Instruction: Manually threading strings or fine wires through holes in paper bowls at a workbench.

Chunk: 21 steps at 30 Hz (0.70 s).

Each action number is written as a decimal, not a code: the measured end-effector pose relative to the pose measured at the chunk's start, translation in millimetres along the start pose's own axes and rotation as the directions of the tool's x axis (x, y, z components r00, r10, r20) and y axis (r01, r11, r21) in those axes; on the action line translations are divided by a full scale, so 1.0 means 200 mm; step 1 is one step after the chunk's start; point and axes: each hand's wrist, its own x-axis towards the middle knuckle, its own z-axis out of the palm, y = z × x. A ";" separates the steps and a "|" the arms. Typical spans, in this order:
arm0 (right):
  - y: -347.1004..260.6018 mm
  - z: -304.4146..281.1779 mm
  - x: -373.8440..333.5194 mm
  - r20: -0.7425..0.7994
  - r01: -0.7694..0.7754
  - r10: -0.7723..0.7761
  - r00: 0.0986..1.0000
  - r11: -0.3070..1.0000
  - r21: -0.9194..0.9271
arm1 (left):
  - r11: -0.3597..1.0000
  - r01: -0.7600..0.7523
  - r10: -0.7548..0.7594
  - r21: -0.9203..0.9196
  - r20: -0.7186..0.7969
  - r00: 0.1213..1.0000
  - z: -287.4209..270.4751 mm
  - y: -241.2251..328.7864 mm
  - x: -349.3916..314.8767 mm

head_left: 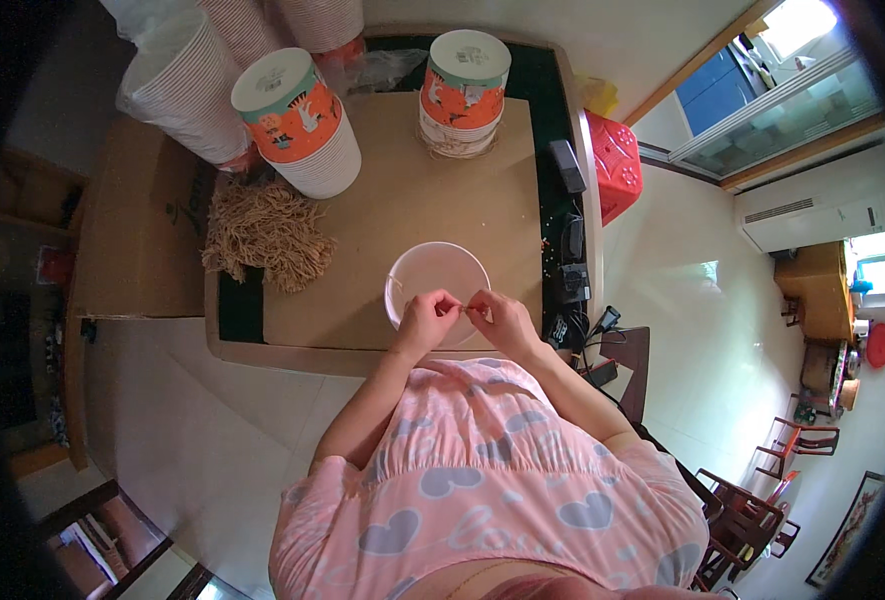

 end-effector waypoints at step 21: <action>-0.04 0.01 -0.02 0.001 0.015 -0.015 1.000 0.988 -0.151 | 1.000 0.004 -0.004 -0.004 0.000 1.000 0.01 0.00 -0.01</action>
